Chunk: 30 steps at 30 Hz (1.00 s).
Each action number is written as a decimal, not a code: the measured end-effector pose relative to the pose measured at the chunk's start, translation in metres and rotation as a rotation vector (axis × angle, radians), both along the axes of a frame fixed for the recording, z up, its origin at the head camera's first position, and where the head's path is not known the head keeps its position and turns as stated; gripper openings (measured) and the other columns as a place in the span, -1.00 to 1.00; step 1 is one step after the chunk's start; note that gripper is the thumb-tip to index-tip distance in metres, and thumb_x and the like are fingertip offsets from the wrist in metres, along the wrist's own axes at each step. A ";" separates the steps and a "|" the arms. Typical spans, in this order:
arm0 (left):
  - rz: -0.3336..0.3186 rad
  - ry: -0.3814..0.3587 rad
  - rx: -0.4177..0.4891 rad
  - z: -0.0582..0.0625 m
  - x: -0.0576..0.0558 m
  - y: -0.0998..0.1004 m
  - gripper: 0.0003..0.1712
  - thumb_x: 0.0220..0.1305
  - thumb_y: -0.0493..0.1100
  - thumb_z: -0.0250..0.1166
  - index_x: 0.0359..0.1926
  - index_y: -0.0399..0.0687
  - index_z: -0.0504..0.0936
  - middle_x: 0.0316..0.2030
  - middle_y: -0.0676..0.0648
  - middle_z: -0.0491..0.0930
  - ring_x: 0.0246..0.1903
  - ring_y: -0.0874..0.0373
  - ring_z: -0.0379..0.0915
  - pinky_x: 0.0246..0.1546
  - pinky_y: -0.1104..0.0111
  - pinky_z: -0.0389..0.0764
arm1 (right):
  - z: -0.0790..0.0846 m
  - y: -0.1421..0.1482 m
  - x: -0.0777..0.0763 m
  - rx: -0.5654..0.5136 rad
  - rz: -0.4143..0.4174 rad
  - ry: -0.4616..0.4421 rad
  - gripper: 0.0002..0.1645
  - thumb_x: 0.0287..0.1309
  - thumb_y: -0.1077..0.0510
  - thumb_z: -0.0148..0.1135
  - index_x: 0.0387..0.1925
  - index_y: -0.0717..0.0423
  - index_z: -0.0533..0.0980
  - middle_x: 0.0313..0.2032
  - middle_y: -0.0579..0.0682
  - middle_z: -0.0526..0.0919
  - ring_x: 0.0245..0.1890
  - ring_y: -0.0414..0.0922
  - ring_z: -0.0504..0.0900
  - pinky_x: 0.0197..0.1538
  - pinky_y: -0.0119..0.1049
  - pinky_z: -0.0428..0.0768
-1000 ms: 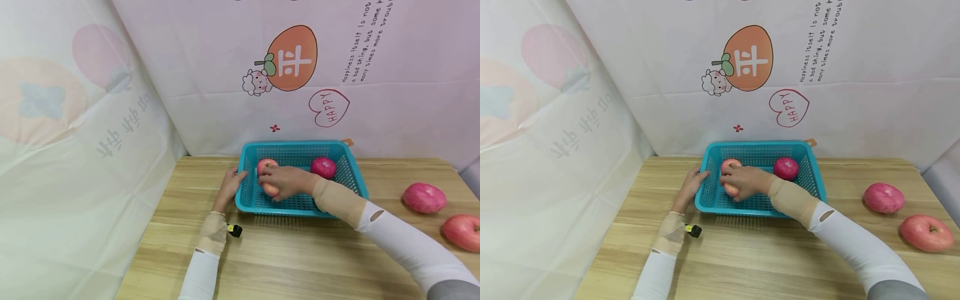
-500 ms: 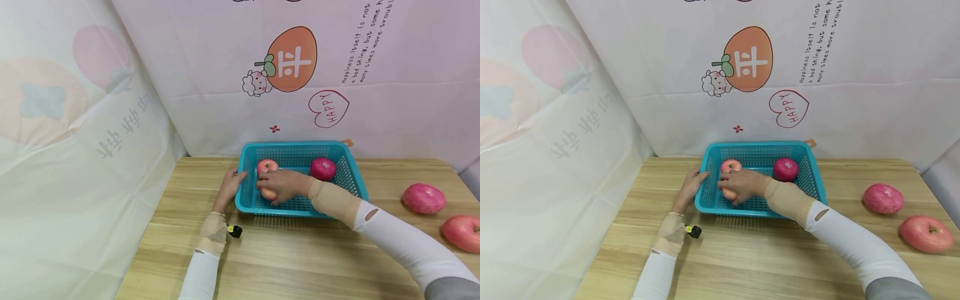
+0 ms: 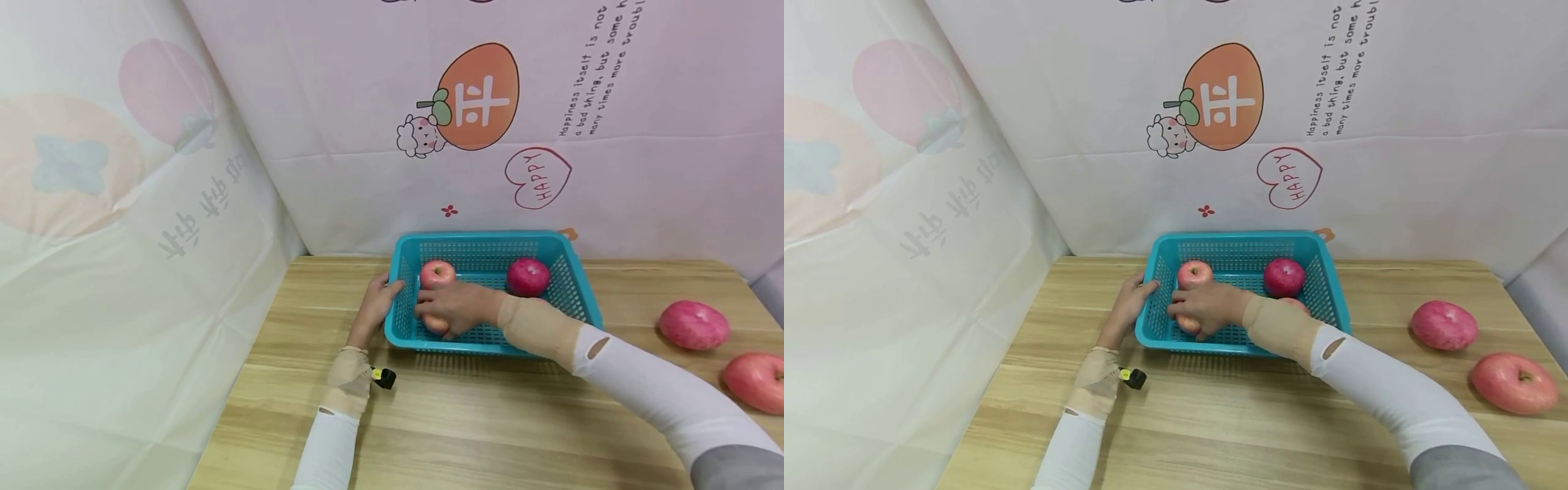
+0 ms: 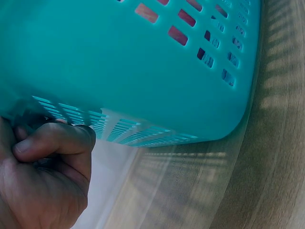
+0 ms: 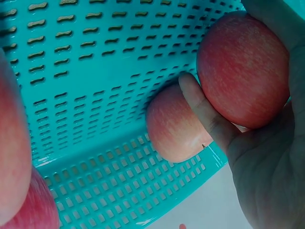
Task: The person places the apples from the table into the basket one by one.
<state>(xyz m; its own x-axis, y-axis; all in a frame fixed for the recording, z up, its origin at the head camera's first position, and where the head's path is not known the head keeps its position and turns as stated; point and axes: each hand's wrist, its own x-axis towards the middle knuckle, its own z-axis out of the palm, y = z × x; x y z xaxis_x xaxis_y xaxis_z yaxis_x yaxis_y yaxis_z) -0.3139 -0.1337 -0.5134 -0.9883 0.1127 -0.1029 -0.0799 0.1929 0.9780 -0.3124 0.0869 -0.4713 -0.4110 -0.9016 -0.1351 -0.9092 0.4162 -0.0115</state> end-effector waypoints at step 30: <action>-0.001 -0.002 -0.009 0.000 0.002 0.000 -0.47 0.52 -0.08 0.16 0.37 -0.24 0.58 0.17 -0.37 0.69 0.04 -0.21 0.75 -0.01 0.01 0.80 | -0.002 -0.004 0.008 0.064 0.062 0.069 -0.25 0.19 -0.10 0.55 0.36 -0.11 0.48 0.26 -0.02 0.56 0.11 -0.02 0.53 0.20 -0.13 0.68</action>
<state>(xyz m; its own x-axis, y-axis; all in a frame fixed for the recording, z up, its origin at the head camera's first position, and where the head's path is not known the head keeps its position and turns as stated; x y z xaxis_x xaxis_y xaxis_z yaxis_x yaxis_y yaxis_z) -0.3121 -0.1333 -0.5136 -0.9879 0.1128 -0.1062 -0.0820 0.2013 0.9761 -0.3042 0.0826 -0.4733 -0.3647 -0.9161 -0.1665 -0.9311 0.3567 0.0767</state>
